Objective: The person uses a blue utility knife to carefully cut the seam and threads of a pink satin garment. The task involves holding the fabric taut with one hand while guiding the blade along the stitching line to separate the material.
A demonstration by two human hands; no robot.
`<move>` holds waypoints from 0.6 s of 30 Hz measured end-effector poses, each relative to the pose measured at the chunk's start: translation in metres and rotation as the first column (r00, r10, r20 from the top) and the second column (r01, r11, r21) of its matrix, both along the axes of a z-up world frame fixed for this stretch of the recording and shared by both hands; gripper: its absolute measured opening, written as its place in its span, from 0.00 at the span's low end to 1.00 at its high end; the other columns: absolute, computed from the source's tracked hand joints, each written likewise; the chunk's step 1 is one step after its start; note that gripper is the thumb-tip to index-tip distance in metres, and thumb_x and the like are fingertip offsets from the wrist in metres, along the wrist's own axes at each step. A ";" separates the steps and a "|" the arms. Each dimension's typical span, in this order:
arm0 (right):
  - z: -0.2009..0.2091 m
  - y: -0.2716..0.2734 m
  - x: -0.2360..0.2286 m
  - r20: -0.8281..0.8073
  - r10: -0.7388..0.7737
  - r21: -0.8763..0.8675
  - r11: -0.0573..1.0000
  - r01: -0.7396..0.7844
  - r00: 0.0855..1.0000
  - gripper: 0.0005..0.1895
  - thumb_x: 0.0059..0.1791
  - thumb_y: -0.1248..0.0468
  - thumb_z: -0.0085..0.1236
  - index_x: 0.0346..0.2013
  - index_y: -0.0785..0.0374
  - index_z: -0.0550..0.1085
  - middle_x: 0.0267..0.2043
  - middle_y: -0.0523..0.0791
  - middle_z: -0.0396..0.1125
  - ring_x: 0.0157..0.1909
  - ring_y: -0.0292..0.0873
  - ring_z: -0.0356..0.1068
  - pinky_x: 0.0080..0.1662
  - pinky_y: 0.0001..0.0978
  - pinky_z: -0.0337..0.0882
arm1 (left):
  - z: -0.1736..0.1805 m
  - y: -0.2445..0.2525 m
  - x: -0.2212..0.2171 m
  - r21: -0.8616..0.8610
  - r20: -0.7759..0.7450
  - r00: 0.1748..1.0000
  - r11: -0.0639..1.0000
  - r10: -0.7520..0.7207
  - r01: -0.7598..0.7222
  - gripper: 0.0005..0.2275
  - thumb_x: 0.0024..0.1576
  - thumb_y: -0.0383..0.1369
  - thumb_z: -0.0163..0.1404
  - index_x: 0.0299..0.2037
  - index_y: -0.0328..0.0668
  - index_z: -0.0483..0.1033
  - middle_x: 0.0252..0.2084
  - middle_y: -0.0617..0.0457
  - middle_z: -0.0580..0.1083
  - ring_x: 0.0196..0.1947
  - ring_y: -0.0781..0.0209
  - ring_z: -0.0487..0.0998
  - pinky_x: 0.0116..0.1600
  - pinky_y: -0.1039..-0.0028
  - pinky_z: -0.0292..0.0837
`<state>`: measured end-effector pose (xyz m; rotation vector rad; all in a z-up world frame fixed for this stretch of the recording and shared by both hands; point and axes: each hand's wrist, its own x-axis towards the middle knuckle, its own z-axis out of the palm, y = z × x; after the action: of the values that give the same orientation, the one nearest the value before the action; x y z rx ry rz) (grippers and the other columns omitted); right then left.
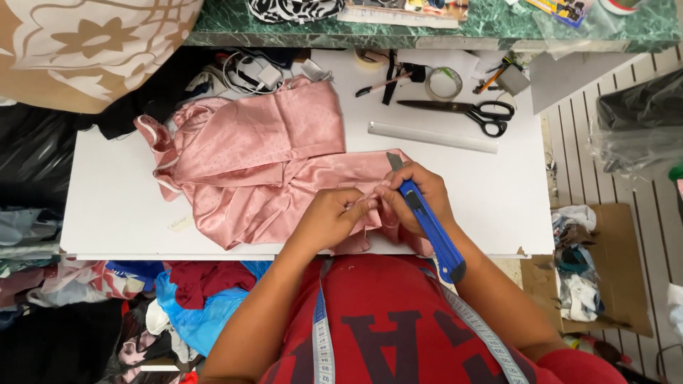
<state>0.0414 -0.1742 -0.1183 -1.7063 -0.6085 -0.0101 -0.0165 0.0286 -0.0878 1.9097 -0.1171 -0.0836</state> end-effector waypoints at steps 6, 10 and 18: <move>0.005 -0.009 -0.001 -0.088 -0.084 -0.073 0.994 0.077 0.993 0.11 0.49 0.73 0.67 0.34 0.66 0.69 0.37 0.51 0.75 0.38 0.44 0.76 0.42 0.37 0.74 | 0.013 -0.007 -0.006 -0.158 0.189 0.979 0.987 0.070 -0.040 0.09 0.60 0.27 0.52 0.27 0.35 0.79 0.46 0.45 0.80 0.46 0.43 0.81 0.51 0.61 0.76; 0.012 0.001 -0.007 -0.136 -0.120 -0.077 0.991 0.110 0.983 0.12 0.49 0.72 0.68 0.35 0.66 0.69 0.36 0.51 0.75 0.37 0.43 0.75 0.41 0.37 0.73 | -0.011 -0.007 -0.002 -0.238 0.220 0.972 0.971 0.086 -0.032 0.08 0.56 0.26 0.55 0.24 0.38 0.78 0.44 0.48 0.80 0.44 0.49 0.82 0.50 0.66 0.76; 0.041 0.024 -0.018 -0.366 -0.141 0.238 0.942 0.239 0.920 0.14 0.47 0.71 0.69 0.36 0.65 0.69 0.32 0.47 0.72 0.32 0.33 0.70 0.34 0.24 0.71 | 0.028 -0.026 -0.004 -0.297 0.397 0.909 0.955 0.124 0.000 0.10 0.59 0.27 0.55 0.24 0.38 0.78 0.34 0.51 0.78 0.51 0.47 0.78 0.59 0.64 0.70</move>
<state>0.0234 -0.1503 -0.0777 -1.4409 -0.1653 0.0603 -0.0206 0.0030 -0.0594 1.6076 -0.3349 0.3675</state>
